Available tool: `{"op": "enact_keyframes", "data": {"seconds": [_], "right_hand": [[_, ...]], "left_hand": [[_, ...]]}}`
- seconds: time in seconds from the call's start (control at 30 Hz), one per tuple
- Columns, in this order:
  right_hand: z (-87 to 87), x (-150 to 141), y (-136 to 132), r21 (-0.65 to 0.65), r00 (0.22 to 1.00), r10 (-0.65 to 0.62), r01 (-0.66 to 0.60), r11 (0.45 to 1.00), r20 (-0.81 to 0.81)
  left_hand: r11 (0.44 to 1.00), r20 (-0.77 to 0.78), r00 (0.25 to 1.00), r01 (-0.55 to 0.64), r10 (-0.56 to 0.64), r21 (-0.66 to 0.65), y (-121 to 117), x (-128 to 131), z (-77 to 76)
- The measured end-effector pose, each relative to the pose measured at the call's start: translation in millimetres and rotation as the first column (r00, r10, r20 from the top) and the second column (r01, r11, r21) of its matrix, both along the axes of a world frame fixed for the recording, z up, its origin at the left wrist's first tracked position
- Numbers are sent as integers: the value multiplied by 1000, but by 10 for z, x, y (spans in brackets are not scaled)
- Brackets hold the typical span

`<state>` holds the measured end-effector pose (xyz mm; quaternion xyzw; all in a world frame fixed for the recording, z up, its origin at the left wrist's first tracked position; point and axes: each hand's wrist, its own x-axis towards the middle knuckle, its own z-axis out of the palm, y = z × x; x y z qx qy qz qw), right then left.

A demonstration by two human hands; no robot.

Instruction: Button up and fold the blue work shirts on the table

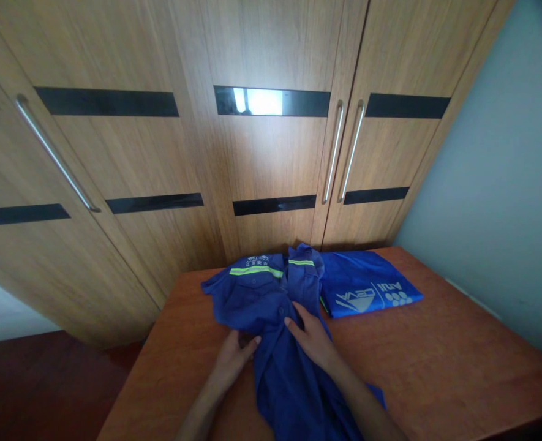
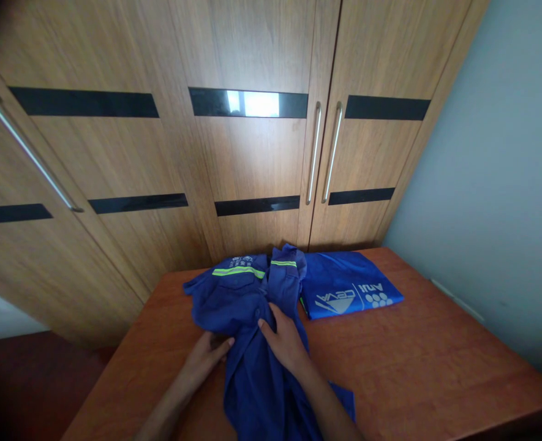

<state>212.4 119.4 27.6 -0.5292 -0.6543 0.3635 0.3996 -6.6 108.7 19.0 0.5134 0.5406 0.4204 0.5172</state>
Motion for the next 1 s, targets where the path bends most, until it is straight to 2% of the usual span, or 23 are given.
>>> {"op": "enact_keyframes", "data": {"seconds": [0.17,0.37,0.5,0.6,0.67,0.73,0.87,0.93,1.0], "right_hand": [[-88,280,-552,-69,985,-122,131,989,121],[-315,658,-996,-95,915,-175,224,970,363],[-364,655,-1024,-94,905,-94,146,985,414],[-344,523,-907,-78,908,-73,115,990,411],[-310,423,-793,-80,906,-69,112,990,418],[-262,346,-681,-82,898,-58,103,991,436],[-138,353,-544,-75,865,-39,89,993,501],[-78,458,-549,-68,857,-51,100,993,513],[-39,616,-608,-69,868,-72,121,990,491]], "left_hand": [[998,106,994,34,-28,-51,-36,73,267],[982,199,976,-52,88,-181,-253,-64,362],[972,222,975,33,20,-233,-552,-315,506],[962,212,977,93,-38,-256,-728,-443,685],[964,212,976,107,-55,-243,-756,-443,749],[979,189,980,103,-69,-176,-712,-377,713],[1000,-52,999,3,-3,14,-595,-193,419],[998,-168,984,-55,61,41,-625,-161,276],[997,-222,972,-73,75,19,-726,-195,180]]}}
